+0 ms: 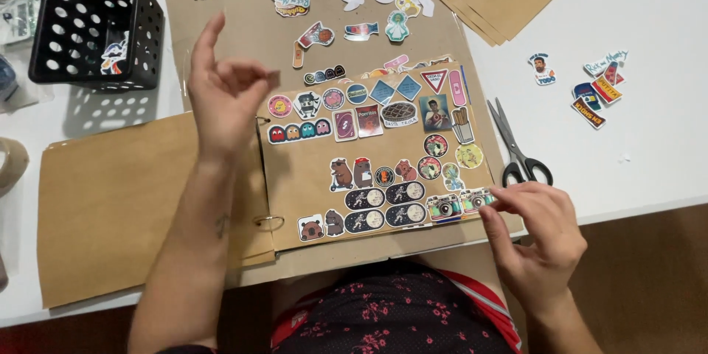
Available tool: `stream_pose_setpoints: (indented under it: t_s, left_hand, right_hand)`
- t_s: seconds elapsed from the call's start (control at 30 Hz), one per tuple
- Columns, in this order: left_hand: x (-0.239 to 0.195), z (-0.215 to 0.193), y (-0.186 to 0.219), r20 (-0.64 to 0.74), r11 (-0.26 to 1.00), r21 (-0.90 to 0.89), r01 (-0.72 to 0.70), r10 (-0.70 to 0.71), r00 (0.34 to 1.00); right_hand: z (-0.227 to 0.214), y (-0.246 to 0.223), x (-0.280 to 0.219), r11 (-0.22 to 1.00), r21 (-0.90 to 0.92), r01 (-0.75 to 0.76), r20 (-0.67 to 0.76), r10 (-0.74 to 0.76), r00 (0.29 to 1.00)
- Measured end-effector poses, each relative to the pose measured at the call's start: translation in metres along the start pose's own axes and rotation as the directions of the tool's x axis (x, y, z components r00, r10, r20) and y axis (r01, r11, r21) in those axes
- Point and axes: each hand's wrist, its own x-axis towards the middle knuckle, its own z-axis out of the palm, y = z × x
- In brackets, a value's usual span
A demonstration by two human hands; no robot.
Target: Peeling the backing off stickers and placing them onto a page in a binder, occasionally using scissors to cut them
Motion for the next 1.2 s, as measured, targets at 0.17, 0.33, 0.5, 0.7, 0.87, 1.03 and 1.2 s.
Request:
stream_pose_setpoints:
  t_s: [0.17, 0.33, 0.5, 0.7, 0.87, 1.03, 1.2]
  left_hand:
    - [-0.128, 0.032, 0.031, 0.199, 0.966, -0.249, -0.073, 0.125, 0.972]
    - [-0.174, 0.043, 0.051, 0.394, 0.878, -0.381, -0.289, 0.437, 0.809]
    - [-0.182, 0.047, 0.075, 0.396, 0.799, -0.364, -0.479, 0.598, 0.697]
    - [-0.187, 0.051, 0.074, 0.376, 0.791, -0.409, -0.455, 0.600, 0.706]
    - [-0.188, 0.048, 0.067, 0.376, 0.796, -0.406, -0.450, 0.594, 0.711]
    - [-0.189, 0.043, 0.061, 0.404, 0.806, -0.405, -0.430, 0.580, 0.707]
    - [-0.191, 0.044, 0.050, 0.405, 0.759, -0.216, -0.614, 0.642, 0.651]
  right_hand:
    - [0.015, -0.007, -0.012, 0.966, 0.242, 0.096, 0.003, -0.099, 0.995]
    - [0.013, -0.033, -0.003, 0.889, 0.293, 0.352, 0.018, -0.373, 0.928]
    - [0.007, -0.043, 0.003, 0.801, 0.336, 0.496, -0.052, -0.510, 0.859]
    - [0.007, -0.046, 0.000, 0.796, 0.345, 0.497, -0.069, -0.507, 0.859]
    - [0.011, -0.045, -0.002, 0.786, 0.349, 0.510, -0.087, -0.515, 0.853]
    - [0.012, -0.044, -0.009, 0.804, 0.347, 0.483, -0.052, -0.497, 0.866]
    - [0.002, -0.046, -0.004, 0.833, 0.313, 0.457, 0.178, -0.523, 0.833]
